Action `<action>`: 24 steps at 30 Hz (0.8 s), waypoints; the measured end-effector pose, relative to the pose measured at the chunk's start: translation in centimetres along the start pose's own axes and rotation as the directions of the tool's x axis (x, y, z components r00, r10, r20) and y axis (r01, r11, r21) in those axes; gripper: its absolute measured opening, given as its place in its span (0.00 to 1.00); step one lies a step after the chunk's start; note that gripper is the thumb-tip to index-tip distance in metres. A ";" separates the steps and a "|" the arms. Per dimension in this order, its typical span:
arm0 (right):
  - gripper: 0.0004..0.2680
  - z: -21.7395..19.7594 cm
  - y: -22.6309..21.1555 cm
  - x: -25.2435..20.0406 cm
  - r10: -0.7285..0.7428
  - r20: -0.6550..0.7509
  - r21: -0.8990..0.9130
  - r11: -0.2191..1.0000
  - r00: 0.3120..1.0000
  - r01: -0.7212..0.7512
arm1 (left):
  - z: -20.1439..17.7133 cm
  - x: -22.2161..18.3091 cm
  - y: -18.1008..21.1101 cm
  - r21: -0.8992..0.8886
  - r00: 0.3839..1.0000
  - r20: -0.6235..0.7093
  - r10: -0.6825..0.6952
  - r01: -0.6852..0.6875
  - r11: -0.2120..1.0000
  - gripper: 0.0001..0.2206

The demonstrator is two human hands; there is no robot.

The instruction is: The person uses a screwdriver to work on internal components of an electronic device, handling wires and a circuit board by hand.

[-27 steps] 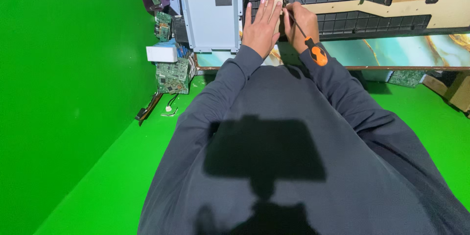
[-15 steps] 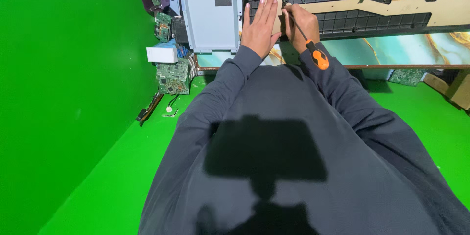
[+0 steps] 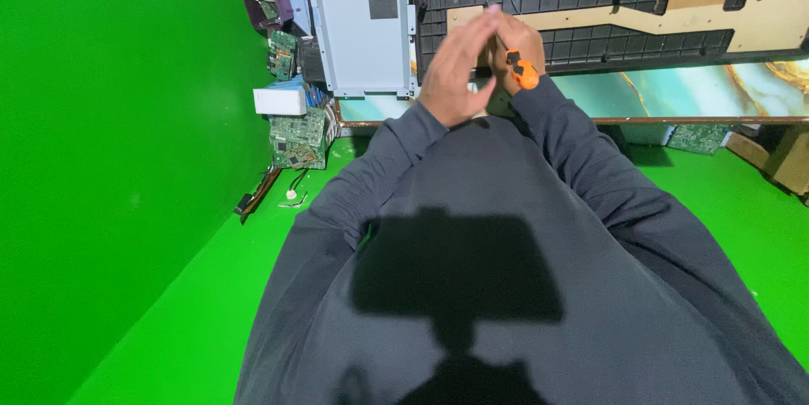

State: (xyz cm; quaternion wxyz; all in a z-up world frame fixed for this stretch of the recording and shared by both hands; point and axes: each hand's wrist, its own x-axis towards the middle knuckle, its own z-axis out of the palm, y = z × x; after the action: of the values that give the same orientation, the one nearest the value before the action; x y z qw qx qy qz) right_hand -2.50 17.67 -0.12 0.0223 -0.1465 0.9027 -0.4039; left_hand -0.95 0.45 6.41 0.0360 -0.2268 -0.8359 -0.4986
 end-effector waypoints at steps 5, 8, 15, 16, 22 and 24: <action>0.05 1.2 0.9 -1.2 0.083 0.113 0.001 0.997 0.990 -0.083 | -0.9 2.2 5.1 -0.040 0.996 -0.023 0.082 -0.083 0.996 0.27; 0.07 1.5 0.9 -1.4 0.133 0.139 0.001 0.991 0.981 -0.135 | 0.6 2.8 5.5 -0.029 0.997 -0.067 0.034 -0.036 0.999 0.22; 0.10 -7.3 -3.8 1.1 -0.084 0.088 0.168 0.983 0.993 0.069 | 0.9 3.6 5.5 -0.303 0.986 -0.072 -0.153 0.124 0.945 0.08; 0.11 -9.1 -5.4 1.1 -0.021 0.041 0.205 0.979 0.999 0.012 | 0.9 3.9 5.5 -0.322 0.985 -0.062 -0.159 0.131 0.938 0.07; 0.15 -16.7 -12.8 1.0 -0.057 -0.107 0.275 0.958 0.993 0.085 | 1.2 4.7 4.3 -0.372 0.984 0.012 -0.180 0.172 0.912 0.07; 0.17 -17.6 -13.5 1.6 -0.263 -0.045 0.200 0.943 0.964 0.266 | 1.2 4.9 3.8 -0.476 0.997 -0.033 -0.067 0.044 0.878 0.09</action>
State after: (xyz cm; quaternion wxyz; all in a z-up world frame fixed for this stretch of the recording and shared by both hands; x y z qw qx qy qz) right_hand -3.52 21.45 21.75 -0.0251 -0.2598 0.8288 -0.4949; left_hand -3.60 4.65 10.32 -0.0149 -0.1925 -0.6931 -0.6945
